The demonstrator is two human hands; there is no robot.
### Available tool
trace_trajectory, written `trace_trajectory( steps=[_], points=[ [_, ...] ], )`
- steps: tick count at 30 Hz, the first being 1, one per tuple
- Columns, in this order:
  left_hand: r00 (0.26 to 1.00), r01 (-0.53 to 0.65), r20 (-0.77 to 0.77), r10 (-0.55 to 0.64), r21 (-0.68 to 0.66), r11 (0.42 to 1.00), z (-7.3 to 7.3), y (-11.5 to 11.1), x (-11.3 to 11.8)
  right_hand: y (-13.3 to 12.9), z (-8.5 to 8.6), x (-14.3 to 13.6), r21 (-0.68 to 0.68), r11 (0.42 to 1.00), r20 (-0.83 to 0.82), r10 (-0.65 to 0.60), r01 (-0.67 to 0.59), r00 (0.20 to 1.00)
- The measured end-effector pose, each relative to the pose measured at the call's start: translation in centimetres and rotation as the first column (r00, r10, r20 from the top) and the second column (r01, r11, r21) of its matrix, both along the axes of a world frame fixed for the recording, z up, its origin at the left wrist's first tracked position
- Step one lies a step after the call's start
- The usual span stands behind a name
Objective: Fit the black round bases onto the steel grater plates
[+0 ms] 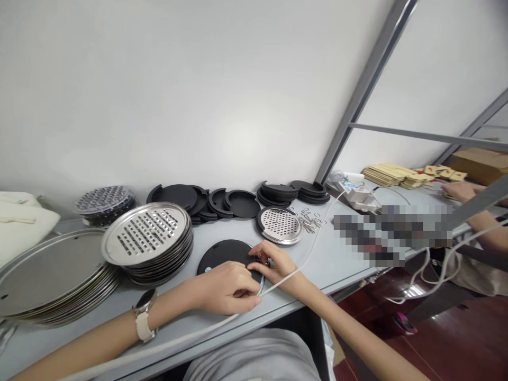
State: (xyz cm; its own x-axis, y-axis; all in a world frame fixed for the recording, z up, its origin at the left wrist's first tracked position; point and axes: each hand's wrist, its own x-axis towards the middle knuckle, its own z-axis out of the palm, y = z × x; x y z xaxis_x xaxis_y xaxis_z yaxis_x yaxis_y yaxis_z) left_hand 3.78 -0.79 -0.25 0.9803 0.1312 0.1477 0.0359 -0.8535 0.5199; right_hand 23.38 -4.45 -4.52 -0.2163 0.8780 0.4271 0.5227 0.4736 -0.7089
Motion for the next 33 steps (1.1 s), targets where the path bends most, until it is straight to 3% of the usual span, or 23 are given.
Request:
trace_trajectory(
  steps=[6, 21, 33],
  points=[
    [1.0, -0.008, 0.016, 0.008, -0.012, 1.0, -0.16, 0.03, 0.05, -0.06, 0.13, -0.1, 0.013, 1.0, -0.049, 0.017, -0.016, 0.999],
    [1.0, -0.017, 0.024, 0.017, -0.002, 1.0, -0.03, 0.04, 0.11, -0.19, 0.27, -0.21, 0.065, 0.998, 0.004, 0.013, -0.013, 1.0],
    [1.0, -0.012, 0.02, 0.012, 0.004, 1.0, 0.23, -0.02, 0.17, -0.14, 0.84, -0.44, 0.2, 0.976, -0.001, -0.09, 0.088, 0.996]
  ],
)
